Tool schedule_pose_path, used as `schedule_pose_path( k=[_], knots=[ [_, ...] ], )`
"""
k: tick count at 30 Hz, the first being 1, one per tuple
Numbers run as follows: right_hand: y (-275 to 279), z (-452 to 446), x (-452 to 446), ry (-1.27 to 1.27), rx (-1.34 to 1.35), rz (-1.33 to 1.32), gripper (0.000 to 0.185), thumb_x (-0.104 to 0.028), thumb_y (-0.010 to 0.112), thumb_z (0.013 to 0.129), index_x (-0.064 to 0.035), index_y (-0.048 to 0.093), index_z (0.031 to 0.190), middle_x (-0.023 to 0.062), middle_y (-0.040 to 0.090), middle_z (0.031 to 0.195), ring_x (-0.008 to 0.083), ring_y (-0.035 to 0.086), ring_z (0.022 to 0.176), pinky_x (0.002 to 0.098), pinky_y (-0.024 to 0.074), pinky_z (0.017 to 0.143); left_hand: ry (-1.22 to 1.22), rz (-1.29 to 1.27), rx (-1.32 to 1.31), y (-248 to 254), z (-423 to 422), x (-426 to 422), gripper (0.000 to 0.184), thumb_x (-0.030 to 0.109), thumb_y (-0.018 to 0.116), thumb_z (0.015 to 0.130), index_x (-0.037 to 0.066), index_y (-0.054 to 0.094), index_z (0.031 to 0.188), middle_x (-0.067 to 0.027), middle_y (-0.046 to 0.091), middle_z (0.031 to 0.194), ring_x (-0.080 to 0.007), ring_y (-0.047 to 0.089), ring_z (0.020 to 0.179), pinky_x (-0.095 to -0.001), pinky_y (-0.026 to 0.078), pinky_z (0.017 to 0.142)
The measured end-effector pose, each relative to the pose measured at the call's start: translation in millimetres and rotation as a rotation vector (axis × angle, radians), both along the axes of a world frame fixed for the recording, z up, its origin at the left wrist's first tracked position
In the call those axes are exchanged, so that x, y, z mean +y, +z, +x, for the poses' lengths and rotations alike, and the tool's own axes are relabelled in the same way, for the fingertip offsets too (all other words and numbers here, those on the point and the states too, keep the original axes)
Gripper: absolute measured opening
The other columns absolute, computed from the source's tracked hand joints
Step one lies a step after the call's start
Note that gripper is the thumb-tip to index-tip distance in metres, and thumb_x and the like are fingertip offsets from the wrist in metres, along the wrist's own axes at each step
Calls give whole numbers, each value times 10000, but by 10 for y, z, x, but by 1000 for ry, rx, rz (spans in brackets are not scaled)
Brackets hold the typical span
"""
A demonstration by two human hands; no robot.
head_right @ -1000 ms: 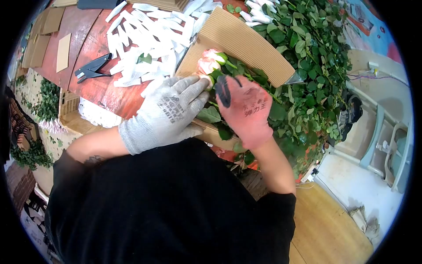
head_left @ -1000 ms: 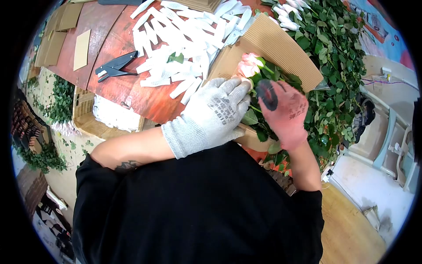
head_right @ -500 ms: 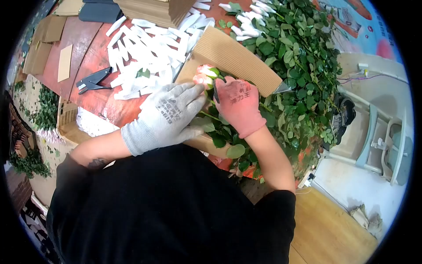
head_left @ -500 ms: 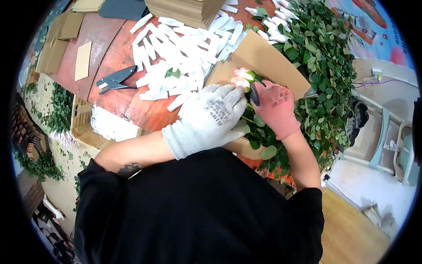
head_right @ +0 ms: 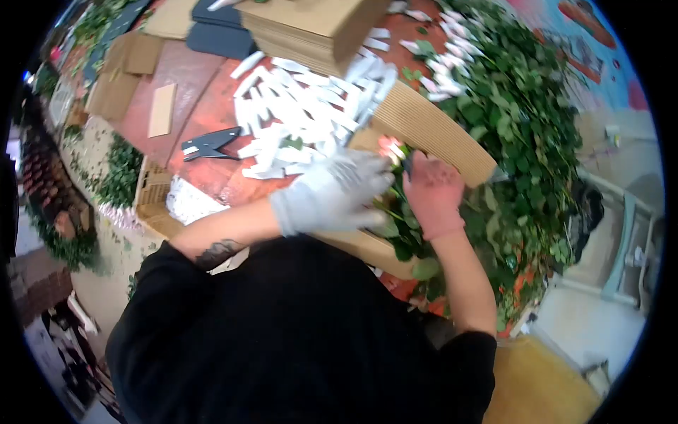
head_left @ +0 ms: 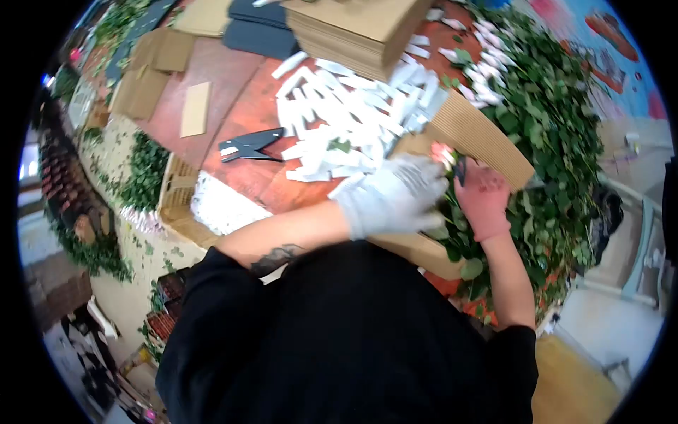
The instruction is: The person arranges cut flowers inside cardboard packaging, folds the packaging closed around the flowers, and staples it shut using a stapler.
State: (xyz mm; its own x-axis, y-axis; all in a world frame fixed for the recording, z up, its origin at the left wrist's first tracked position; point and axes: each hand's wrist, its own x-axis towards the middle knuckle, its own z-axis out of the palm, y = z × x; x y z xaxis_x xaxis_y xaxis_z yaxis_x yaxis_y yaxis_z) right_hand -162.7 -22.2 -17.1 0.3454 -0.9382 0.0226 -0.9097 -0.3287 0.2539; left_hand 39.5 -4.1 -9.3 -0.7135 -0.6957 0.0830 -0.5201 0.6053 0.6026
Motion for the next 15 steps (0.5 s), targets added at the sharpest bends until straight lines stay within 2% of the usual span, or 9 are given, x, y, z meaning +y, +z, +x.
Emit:
schedule_pose_path(
  k=[2,4,6,10,11,12,14,15],
  knots=[
    [78,38,20,1,-17,54,207,-292,636,775,-110,587,862,54,630,731,249,626,710,378,477,609,137,-6,155,-153,67,-111,412,305,620,814,48,608,1136,-136,613,1067,-283,591,984,-393,461,835],
    [-51,7,-22,112,-11,-51,233,-298,646,765,-115,579,892,53,629,747,239,626,721,374,478,610,417,33,331,-223,309,-331,294,246,621,819,67,660,1049,-119,651,902,-277,632,834,-369,493,730],
    [-32,-11,9,17,-22,24,275,-309,667,748,-120,579,927,33,633,787,229,623,720,374,479,618,414,27,347,-259,247,-404,252,228,610,826,39,677,979,-141,651,799,-281,641,748,-358,497,671],
    [-18,9,26,11,15,5,280,-313,666,747,-125,576,934,28,636,805,227,625,723,383,481,629,350,149,248,-308,98,-492,216,222,592,830,82,673,973,-128,659,787,-278,647,735,-363,494,660],
    [-18,8,21,13,34,-18,278,-313,664,748,-127,576,935,28,637,810,229,626,726,387,483,633,359,103,147,-282,52,-491,217,267,595,832,118,674,969,-109,662,775,-279,649,711,-377,499,638],
    [-18,12,20,9,36,-17,278,-313,664,748,-127,576,935,28,637,810,229,626,726,387,483,633,356,105,149,-294,22,-488,217,267,595,832,118,674,969,-109,662,775,-279,649,711,-377,499,638],
    [-11,31,18,-53,15,61,247,-310,656,755,-129,577,902,29,639,811,232,628,732,388,481,631,425,-101,94,-318,-35,-483,206,283,580,831,142,668,952,-96,659,756,-284,645,675,-394,502,612],
    [0,44,25,-59,17,63,247,-310,656,755,-129,577,902,29,639,811,232,628,732,388,481,631,420,-98,96,-306,-60,-481,206,283,580,831,142,668,952,-96,659,756,-284,645,675,-394,502,612]
  ],
)
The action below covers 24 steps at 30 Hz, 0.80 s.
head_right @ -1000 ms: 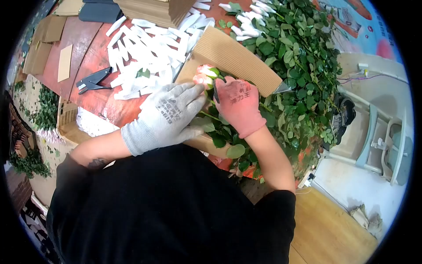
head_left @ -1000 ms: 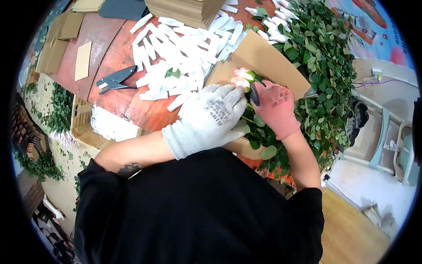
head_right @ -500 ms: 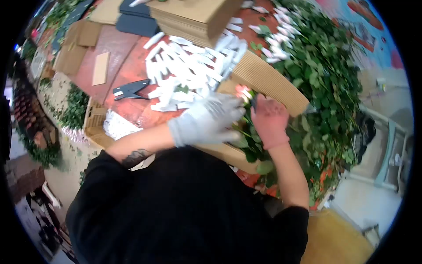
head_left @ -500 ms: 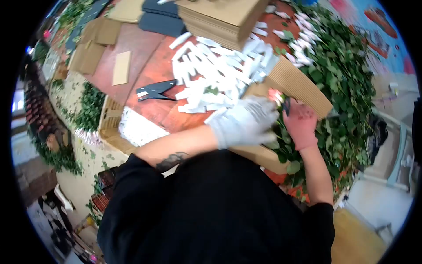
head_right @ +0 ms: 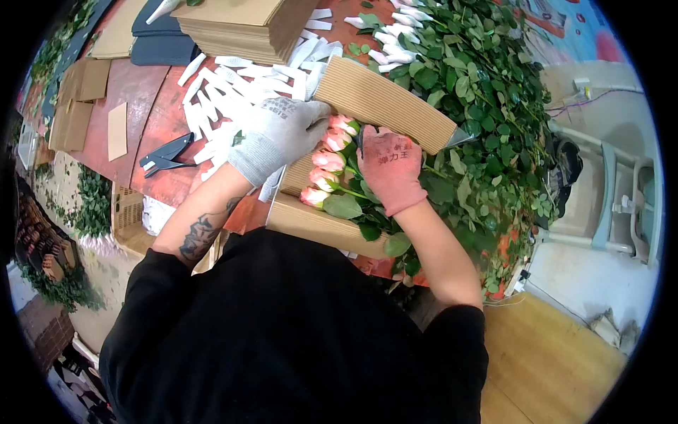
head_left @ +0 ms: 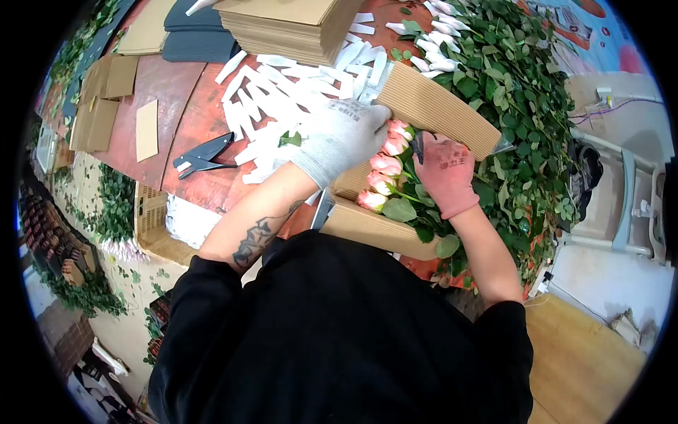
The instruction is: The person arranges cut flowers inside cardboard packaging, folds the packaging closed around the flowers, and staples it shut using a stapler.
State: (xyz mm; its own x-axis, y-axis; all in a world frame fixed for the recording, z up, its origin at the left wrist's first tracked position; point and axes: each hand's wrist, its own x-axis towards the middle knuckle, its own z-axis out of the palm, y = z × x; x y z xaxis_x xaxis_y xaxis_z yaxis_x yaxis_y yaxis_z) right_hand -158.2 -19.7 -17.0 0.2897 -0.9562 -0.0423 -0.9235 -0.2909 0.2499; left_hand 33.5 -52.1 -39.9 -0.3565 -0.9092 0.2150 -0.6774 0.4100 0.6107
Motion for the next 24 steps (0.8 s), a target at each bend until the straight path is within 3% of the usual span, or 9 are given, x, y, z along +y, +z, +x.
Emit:
schedule_pose_path(
  k=[2,6,9,11,15,17,21,22,24],
  knots=[
    [26,20,1,-22,-20,26,228,-306,648,762,-126,573,880,33,640,815,236,631,736,393,483,627,-19,58,-210,104,-23,-1,151,255,529,824,152,638,844,-102,658,746,-287,655,747,-428,500,653],
    [-24,-24,-11,58,-24,-53,229,-305,647,764,-125,573,886,34,639,810,237,633,735,397,482,615,-59,51,-218,187,-50,-12,150,240,521,831,142,634,849,-93,674,790,-276,664,772,-425,503,661],
    [3,3,-17,17,-14,35,260,-306,652,760,-121,576,926,36,641,812,242,632,732,401,479,604,-92,84,-270,204,-112,-33,148,230,520,835,118,617,838,-97,680,833,-268,669,803,-417,507,666],
    [22,14,-1,57,-71,-32,213,-271,645,753,-92,576,845,62,627,783,243,643,767,381,500,616,-97,129,-306,228,-119,-54,147,227,528,834,108,610,858,-95,682,858,-261,671,826,-408,510,672],
    [-8,7,8,19,-65,3,211,-272,646,753,-92,570,833,62,625,778,241,642,768,379,495,605,-62,142,-325,177,-43,-8,158,226,535,832,110,614,905,-111,677,826,-275,669,796,-406,506,655],
    [-50,-15,18,22,-11,-19,300,-333,646,762,-121,572,960,29,639,850,228,625,794,406,464,643,25,45,-187,182,73,5,148,237,547,836,93,579,853,-121,632,692,-303,639,665,-425,484,590],
    [-29,-25,17,12,-14,57,318,-345,641,763,-129,572,986,33,634,871,223,611,801,409,454,662,38,-141,-19,139,391,15,215,247,588,847,104,649,994,-126,654,741,-291,645,678,-394,492,609],
    [-34,-60,23,21,43,30,340,-360,640,765,-136,577,1012,35,633,871,220,609,791,401,454,675,68,-27,61,227,463,49,218,227,614,835,108,672,1008,-126,651,735,-271,645,678,-370,495,616],
    [-48,-68,27,59,53,-16,389,-381,641,767,-148,582,1073,43,630,880,218,608,801,381,454,717,127,-73,137,51,629,83,216,236,602,833,111,664,998,-127,652,756,-283,645,703,-385,495,638]
  ],
)
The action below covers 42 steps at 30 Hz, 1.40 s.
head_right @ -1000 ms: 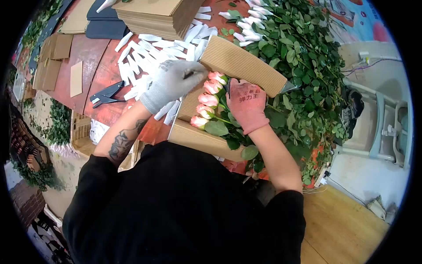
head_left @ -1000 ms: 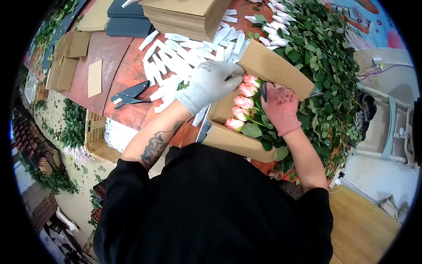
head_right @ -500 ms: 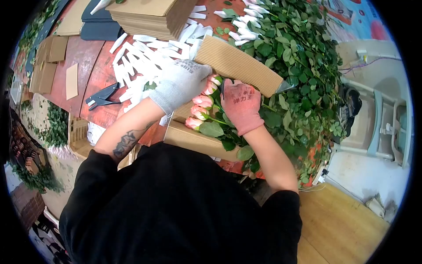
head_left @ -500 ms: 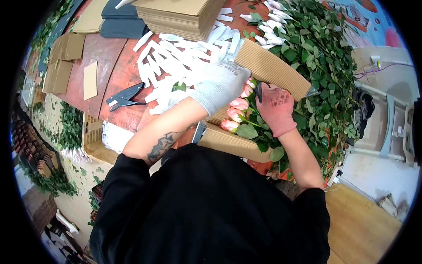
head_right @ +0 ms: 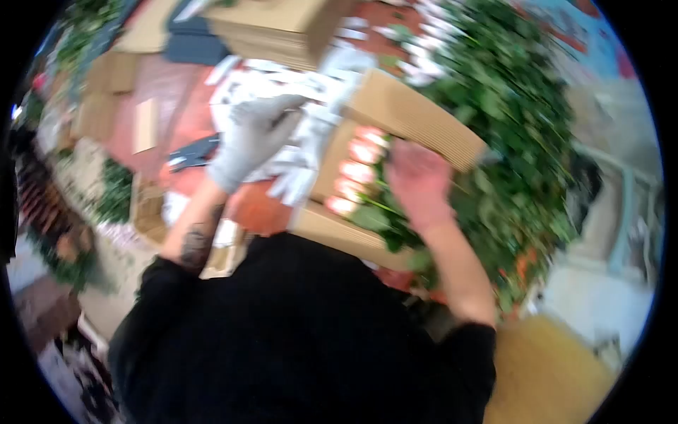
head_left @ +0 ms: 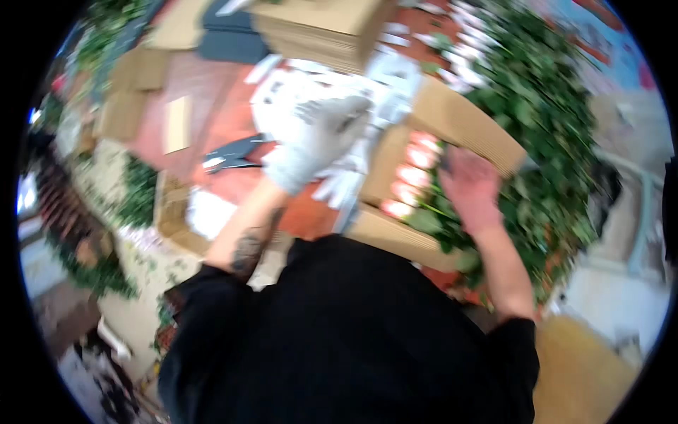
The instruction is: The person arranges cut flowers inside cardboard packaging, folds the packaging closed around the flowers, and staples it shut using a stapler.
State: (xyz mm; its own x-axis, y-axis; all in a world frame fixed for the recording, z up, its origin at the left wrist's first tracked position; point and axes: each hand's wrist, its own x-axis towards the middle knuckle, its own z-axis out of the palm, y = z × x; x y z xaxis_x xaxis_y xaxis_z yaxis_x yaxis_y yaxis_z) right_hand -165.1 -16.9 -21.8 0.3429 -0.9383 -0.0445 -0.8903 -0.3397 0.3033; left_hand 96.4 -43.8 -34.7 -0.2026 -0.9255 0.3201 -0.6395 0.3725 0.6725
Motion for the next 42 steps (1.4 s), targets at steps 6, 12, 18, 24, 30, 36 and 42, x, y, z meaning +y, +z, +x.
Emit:
schedule_pose_path(
  k=[6,12,18,24,30,36,42],
  knots=[
    [519,-77,147,-149,-209,97,472,-235,656,779,-92,555,1217,71,596,1149,222,563,1025,349,421,905,680,-264,-451,-784,2099,-202,308,329,649,763,99,662,967,-133,664,926,-309,636,867,-421,491,732],
    [930,-83,293,-98,-556,90,480,-131,689,733,-78,570,1195,102,589,1162,297,520,1092,404,351,992,1127,598,-581,-961,3092,62,568,509,639,705,78,643,1076,-159,656,1027,-269,636,917,-380,508,771],
    [862,17,627,-235,-945,166,457,-85,678,722,-68,581,1168,113,600,1114,273,532,1083,401,418,931,550,241,476,-318,2554,-58,191,148,554,923,-2,601,1032,-69,656,896,-127,637,734,-253,537,631],
    [843,369,633,-371,-1574,662,424,4,576,764,-5,536,1186,110,629,969,183,614,860,289,477,795,-252,660,515,678,135,531,295,265,647,838,36,647,1024,0,633,784,-51,538,657,-237,441,584],
    [932,-128,447,-650,-1630,693,337,-258,619,845,-3,576,1061,33,619,705,80,570,476,181,400,375,-229,337,624,506,-49,246,411,181,590,884,-28,529,1233,-93,661,972,-118,618,847,-263,495,753],
    [303,-189,394,-815,-1415,794,209,-181,598,833,15,584,905,90,602,754,139,611,625,246,470,475,-449,-6,211,543,-222,139,328,190,644,814,30,623,1100,-147,648,988,-308,614,940,-379,481,827],
    [319,-97,395,-442,-684,517,328,-343,607,813,-48,632,954,171,642,907,331,617,896,400,472,842,-667,-26,-479,422,-629,284,497,350,677,767,147,591,1213,-139,493,1307,-314,427,1248,-452,347,1011]
  ],
)
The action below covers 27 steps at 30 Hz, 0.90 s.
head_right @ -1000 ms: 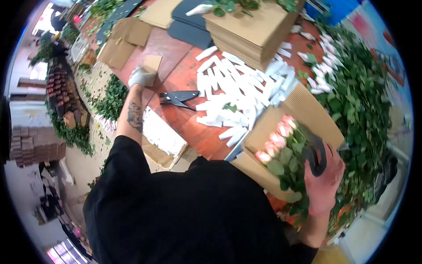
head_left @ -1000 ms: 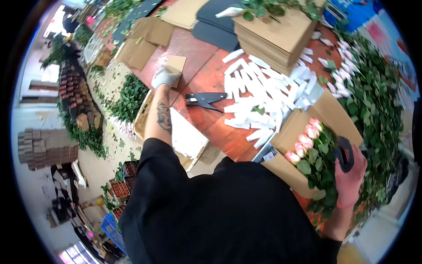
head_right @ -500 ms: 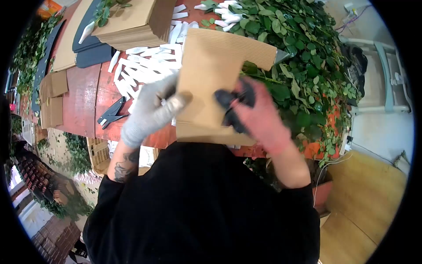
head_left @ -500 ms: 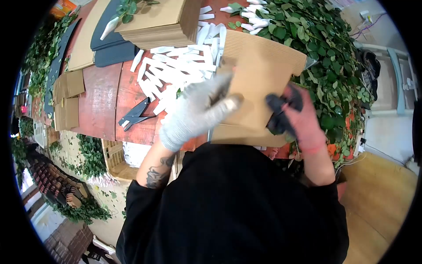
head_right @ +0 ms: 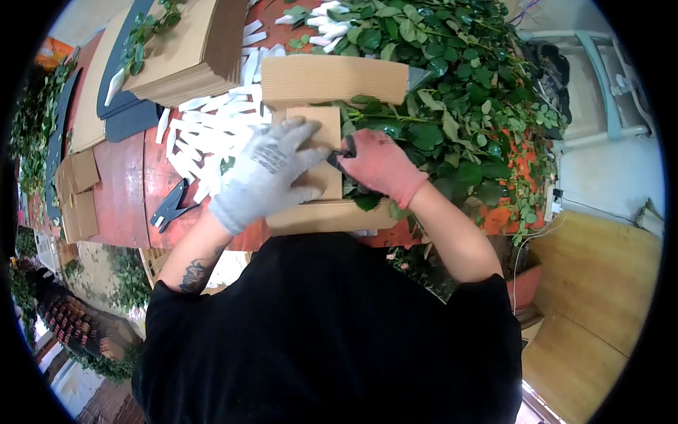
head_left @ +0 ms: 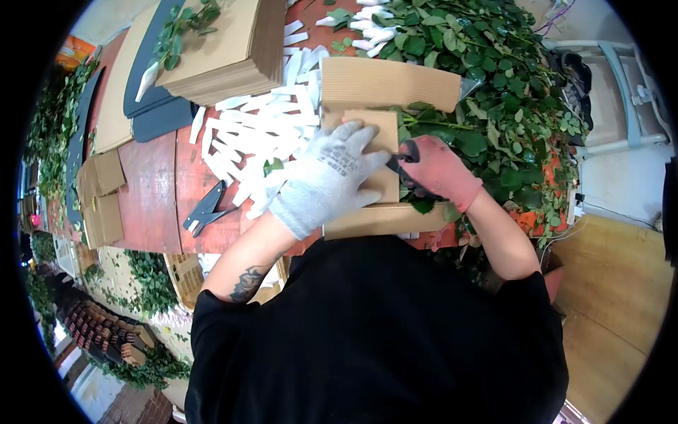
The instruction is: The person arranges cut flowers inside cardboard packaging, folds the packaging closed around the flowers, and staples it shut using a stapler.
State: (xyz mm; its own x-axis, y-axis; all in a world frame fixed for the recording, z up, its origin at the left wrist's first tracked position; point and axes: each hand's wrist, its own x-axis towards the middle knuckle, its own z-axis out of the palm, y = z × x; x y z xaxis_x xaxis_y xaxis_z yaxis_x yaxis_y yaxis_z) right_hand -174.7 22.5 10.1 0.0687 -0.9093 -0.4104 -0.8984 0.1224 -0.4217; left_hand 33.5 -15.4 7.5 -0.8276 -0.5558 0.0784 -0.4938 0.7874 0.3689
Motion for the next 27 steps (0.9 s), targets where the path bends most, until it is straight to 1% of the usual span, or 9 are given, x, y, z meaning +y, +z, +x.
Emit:
schedule_pose_path(
  k=[5,7,11,15,17,18,21,25,27],
  knots=[
    [618,53,-224,-17,115,-286,306,-230,686,760,-72,624,1015,132,637,977,274,598,972,390,460,841,23,11,-23,-148,-32,35,527,407,671,761,149,587,1213,-146,432,1350,-338,397,1266,-486,336,1015],
    [513,-223,-579,202,172,-921,453,-230,714,745,-59,578,1142,146,608,1130,278,573,1058,372,445,908,-57,78,53,-119,12,4,509,405,668,773,116,591,1184,-161,455,1296,-334,411,1248,-470,355,1004],
    [478,-666,-1491,189,-15,51,585,-281,701,731,-24,534,1229,185,600,1158,305,586,1050,395,467,897,-31,-170,307,-409,-34,63,453,394,690,646,104,635,989,-148,527,1105,-351,484,1088,-464,379,941],
    [527,-624,-891,106,99,-61,409,-214,780,563,-45,657,915,152,655,888,300,645,797,382,519,728,8,-214,258,-625,-71,48,496,459,728,568,175,660,970,-94,547,1095,-343,458,1141,-508,325,998],
    [389,-457,-619,649,276,-82,343,-244,599,815,-36,605,1087,170,638,1035,298,629,903,382,504,773,81,-357,349,-666,-43,34,491,472,728,551,173,674,937,-66,578,1051,-282,500,1099,-465,350,970],
    [290,-504,-427,504,177,-166,512,-522,613,779,-110,611,1082,148,630,1077,367,594,957,584,435,835,58,-234,199,-553,-69,65,442,451,714,573,167,674,909,-52,588,1027,-251,520,1052,-444,375,926],
    [148,-362,44,786,710,-412,435,-355,618,803,-18,596,1079,200,634,948,355,593,907,436,490,797,-6,-155,-34,-444,-173,27,299,385,658,642,158,668,837,-32,607,951,-195,554,925,-400,423,790],
    [-425,-625,191,615,558,-301,421,-312,621,823,-21,587,1126,198,631,1013,366,588,939,460,483,829,-52,-81,150,-371,-306,-377,407,439,607,677,119,649,925,-95,593,1011,-261,535,982,-434,416,809],
    [-1252,-1162,79,750,516,-792,408,-246,493,900,-33,513,1247,172,540,1255,299,548,1108,403,448,904,-130,-161,338,-609,-276,-426,522,500,598,682,97,648,1010,-135,588,1087,-304,522,1066,-463,403,889]
  ],
)
